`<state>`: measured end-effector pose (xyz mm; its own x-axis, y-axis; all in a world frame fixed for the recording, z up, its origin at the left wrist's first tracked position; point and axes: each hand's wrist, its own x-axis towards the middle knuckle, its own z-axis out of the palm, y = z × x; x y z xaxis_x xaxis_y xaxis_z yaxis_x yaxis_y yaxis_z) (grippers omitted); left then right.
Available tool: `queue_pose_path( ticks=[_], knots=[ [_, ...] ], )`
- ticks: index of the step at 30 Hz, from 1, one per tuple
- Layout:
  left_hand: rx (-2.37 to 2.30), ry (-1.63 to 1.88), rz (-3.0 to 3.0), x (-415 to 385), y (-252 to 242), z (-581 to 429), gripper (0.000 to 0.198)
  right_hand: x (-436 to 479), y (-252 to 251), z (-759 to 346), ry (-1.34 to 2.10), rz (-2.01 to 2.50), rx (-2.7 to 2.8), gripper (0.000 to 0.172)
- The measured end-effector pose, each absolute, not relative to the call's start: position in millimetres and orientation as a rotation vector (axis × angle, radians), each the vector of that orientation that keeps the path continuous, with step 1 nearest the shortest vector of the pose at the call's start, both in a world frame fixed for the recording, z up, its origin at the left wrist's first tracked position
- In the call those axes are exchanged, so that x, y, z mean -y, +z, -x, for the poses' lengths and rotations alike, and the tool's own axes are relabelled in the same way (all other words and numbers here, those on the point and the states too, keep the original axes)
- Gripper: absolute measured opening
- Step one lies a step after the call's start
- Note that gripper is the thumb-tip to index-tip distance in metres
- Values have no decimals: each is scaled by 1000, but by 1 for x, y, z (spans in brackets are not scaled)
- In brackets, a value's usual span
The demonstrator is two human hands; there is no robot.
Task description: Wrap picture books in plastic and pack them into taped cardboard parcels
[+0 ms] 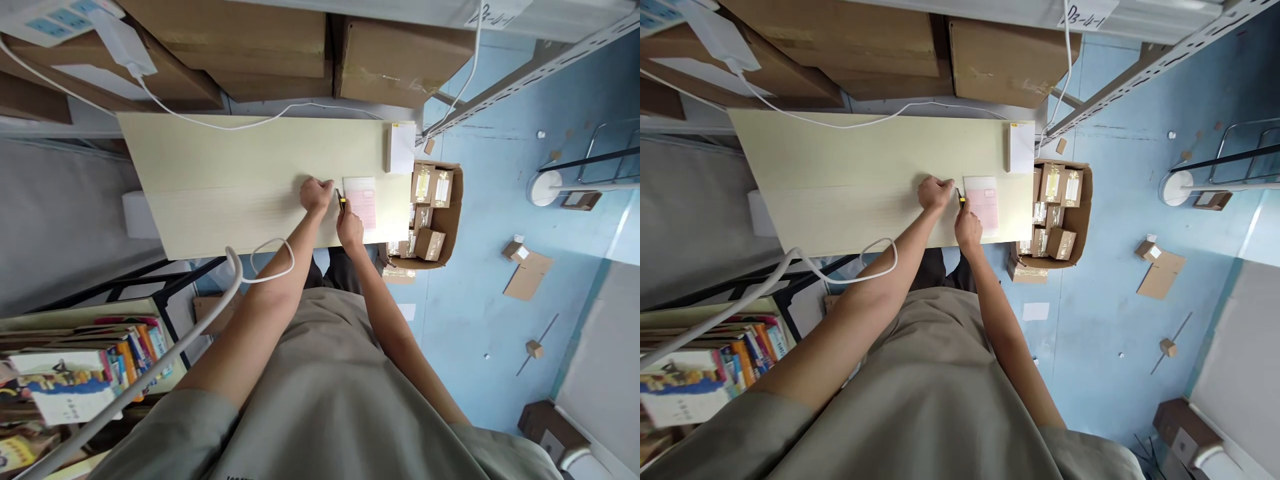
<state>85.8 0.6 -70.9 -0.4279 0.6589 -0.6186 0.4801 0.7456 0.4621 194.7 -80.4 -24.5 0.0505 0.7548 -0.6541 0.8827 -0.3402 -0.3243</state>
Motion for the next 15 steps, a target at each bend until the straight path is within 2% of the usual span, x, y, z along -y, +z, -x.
queue_pose_path(
  ticks=[15],
  knots=[
    [-2101,351,-823,2,-81,-89,22,202,18,-222,-1075,-2035,-1457,62]
  ],
)
